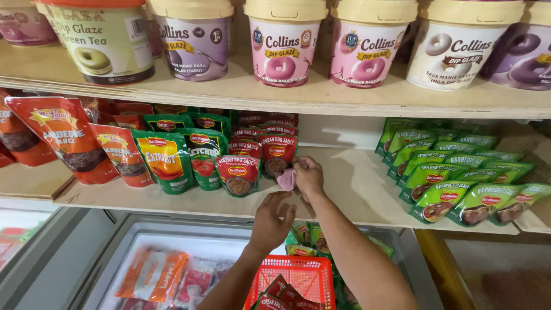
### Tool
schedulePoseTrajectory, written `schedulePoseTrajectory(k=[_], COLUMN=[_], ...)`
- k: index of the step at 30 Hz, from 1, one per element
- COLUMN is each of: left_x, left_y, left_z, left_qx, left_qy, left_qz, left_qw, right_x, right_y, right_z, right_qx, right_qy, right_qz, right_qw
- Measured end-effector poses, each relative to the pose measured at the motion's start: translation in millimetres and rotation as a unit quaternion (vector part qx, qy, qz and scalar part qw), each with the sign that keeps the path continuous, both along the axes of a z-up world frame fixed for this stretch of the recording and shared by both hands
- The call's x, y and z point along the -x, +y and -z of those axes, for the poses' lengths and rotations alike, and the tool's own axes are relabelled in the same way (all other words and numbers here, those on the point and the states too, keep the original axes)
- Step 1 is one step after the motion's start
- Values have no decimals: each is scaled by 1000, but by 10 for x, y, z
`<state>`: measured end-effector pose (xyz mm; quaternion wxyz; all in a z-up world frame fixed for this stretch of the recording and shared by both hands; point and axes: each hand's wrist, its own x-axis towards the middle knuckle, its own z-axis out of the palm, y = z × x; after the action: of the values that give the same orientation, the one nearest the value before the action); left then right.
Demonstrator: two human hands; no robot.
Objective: Picking up sauce packets from a shelf, wiping them with a cloth, and placing them into a red plastic basket.
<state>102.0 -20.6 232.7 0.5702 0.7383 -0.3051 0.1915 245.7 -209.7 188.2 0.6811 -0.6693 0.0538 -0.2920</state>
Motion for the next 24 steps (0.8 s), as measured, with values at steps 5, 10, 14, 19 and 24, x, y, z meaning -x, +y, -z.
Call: schedulePoseTrajectory(k=[5, 10, 14, 19, 24], left_x=[-8, -66, 11, 103, 62], left_y=[4, 12, 65, 115, 190], left_z=[40, 111, 2, 124, 992], left_qx=[-6, -19, -6, 45, -20], left_qy=[-5, -62, -43, 115, -126], left_qz=[2, -17, 14, 36, -56], left_qw=[1000, 998, 999, 992, 990], right_x=[171, 151, 201, 397, 1236], right_y=[69, 57, 61, 32, 277], right_z=[-164, -161, -158, -10, -18], right_qx=[25, -4, 0, -44, -114], right_qy=[29, 56, 25, -1, -82], right_qz=[8, 1, -2, 62, -44], right_qw=[999, 998, 1000, 997, 989])
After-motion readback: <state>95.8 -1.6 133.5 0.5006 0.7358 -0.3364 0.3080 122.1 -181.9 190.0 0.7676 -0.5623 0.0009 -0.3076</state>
